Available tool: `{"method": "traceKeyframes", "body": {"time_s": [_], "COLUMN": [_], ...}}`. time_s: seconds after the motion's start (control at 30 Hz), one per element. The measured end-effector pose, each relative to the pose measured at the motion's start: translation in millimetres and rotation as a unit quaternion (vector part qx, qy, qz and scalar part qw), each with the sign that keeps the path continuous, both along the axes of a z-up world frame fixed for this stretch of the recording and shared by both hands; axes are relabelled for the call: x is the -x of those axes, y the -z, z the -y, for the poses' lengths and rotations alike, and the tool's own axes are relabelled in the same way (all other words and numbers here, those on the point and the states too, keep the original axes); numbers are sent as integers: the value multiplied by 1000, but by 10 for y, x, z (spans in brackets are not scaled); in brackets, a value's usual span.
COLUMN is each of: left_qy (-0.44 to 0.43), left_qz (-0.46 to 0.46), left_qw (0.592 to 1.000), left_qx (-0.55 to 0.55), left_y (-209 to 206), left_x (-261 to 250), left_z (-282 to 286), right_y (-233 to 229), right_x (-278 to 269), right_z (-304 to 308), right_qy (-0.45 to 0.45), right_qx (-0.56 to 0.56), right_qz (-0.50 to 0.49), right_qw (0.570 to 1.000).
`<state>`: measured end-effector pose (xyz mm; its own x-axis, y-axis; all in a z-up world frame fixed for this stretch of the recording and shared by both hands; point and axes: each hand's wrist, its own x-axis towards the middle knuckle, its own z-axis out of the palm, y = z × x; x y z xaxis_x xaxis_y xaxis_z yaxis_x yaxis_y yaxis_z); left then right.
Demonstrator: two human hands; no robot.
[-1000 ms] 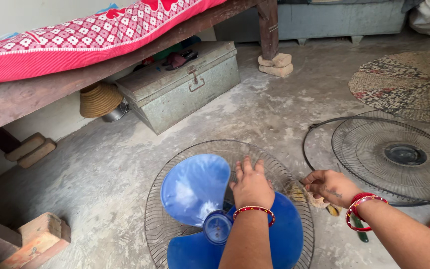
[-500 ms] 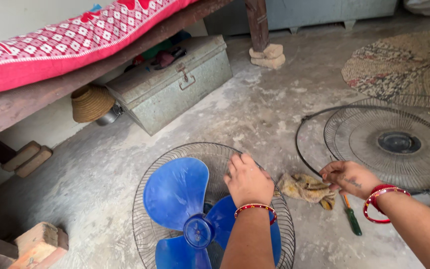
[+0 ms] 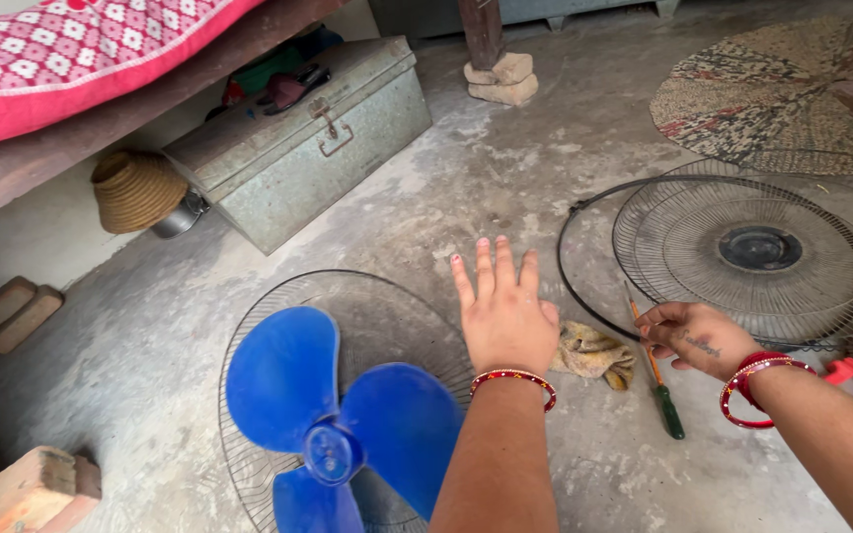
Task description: The person reassembles a table fan by hand, attaching the front grille, then the rear grille, and using a screwdriver to tighten the securing screw. The fan is placed on the floor during the process.
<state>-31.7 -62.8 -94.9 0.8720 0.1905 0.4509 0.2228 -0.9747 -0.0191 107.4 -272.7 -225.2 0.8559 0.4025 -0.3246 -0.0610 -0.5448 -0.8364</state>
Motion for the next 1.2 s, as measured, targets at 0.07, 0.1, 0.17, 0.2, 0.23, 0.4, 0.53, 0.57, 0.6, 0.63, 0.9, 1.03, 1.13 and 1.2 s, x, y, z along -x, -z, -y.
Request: {"method": "traceKeyframes", "body": {"time_s": [0.07, 0.1, 0.17, 0.2, 0.23, 0.4, 0.53, 0.57, 0.6, 0.63, 0.9, 1.03, 1.13, 1.2], "left_qy": [-1, -1, 0, 1, 5, 36, 62, 67, 71, 73, 92, 103, 110, 115], "left_qz": [-36, -55, -85, -100, -106, -152, -165, -171, -178, -180, -212, -226, -223, -219], "left_qw": [999, 998, 996, 995, 994, 987, 982, 981, 980, 979, 969, 965, 964, 964], "left_qx": [-2, -2, 10, 16, 19, 40, 63, 61, 58, 62, 83, 84, 93, 97], "left_y": [30, 49, 89, 115, 146, 354, 546, 589, 629, 667, 879, 952, 1002, 1044], "left_x": [-105, -155, -247, -294, -333, -533, -707, -747, -784, -818, -1037, -1102, -1138, -1157], "left_z": [73, 107, 163, 202, 243, 489, 705, 748, 791, 826, 1089, 1135, 1118, 1104], "right_y": [6, 12, 33, 51, 72, 226, 352, 368, 378, 384, 342, 397, 445, 477], "right_x": [15, 20, 9, -1, -14, -104, -116, -114, -107, -97, 26, 73, 44, 14], "right_z": [30, 51, 121, 167, 216, 557, 805, 847, 879, 893, 882, 916, 925, 930], "right_qy": [14, 16, 23, 32, 41, 74, 128, 136, 129, 121, 27, 12, 8, 2], "right_qx": [15, 18, 26, 27, 27, 51, 95, 102, 111, 120, 333, 361, 376, 391], "right_qz": [11, 15, 22, 25, 28, 123, 157, 160, 174, 188, 203, 209, 202, 200], "right_qw": [1000, 1000, 999, 999, 998, 988, 975, 972, 970, 967, 921, 909, 904, 898]}}
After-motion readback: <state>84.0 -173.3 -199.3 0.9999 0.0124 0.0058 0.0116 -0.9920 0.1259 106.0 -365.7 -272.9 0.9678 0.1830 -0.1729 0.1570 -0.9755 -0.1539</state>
